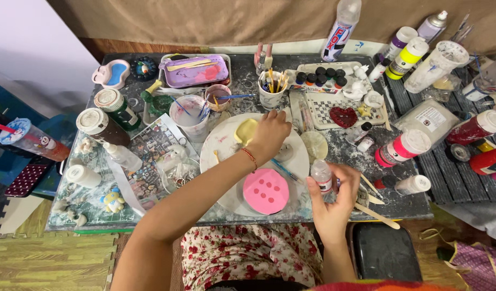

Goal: The person handles several small clay molds and figurines on a cluttered craft table. They pick up and inspect a black circular mold, a pink face-shaped mold, and a pink circular mold with raised dots. Using a paintbrush and small paint bottles, they apply paint to the raised dots on the pink mold.

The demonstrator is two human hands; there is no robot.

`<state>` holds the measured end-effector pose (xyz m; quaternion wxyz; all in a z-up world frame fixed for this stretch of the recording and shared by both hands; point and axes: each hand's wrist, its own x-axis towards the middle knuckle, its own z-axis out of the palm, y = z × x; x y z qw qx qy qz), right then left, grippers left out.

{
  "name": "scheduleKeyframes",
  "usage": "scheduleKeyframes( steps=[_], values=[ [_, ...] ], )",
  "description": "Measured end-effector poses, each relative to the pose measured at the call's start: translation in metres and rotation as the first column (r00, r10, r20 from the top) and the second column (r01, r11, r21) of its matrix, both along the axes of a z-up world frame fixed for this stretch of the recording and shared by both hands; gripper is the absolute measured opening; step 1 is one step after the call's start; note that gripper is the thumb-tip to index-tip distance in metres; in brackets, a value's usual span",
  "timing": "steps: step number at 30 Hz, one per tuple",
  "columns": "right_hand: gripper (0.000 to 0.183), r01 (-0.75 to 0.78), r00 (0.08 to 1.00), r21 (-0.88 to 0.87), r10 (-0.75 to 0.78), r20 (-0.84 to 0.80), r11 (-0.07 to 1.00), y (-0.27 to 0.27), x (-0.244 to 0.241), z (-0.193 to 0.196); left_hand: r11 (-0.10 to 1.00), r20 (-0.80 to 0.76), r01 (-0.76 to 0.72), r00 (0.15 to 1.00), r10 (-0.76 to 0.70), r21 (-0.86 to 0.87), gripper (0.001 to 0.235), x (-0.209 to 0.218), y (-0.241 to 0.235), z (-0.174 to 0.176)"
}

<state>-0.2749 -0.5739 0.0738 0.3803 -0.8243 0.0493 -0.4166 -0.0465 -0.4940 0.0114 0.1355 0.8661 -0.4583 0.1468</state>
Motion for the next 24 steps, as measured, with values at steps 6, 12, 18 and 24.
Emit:
scheduleKeyframes(
  steps=[6, 12, 18, 24],
  values=[
    [0.043, -0.064, 0.998, 0.081, 0.063, 0.013, 0.995, -0.003, -0.003, -0.006, 0.994, -0.121, 0.060, 0.990, -0.071, -0.089, 0.028, -0.018, 0.030, 0.036],
    [0.048, -0.307, 0.950, 0.277, 0.277, 0.141, 0.911, 0.000, -0.007, -0.009, 0.904, -0.061, 0.245, 0.957, -0.283, -0.349, 0.070, -0.094, 0.075, 0.093],
    [0.048, -0.308, 0.949, 0.218, 0.283, 0.141, 0.926, 0.014, -0.015, 0.000, 0.766, -0.286, 0.262, 0.818, -0.500, -0.587, 0.063, -0.141, 0.089, 0.112],
    [0.038, -0.173, 0.950, 0.283, 0.085, 0.299, 0.943, -0.004, -0.018, 0.011, 0.781, -0.195, 0.164, 0.919, -0.343, -0.602, 0.055, -0.138, 0.101, 0.106]
  ],
)
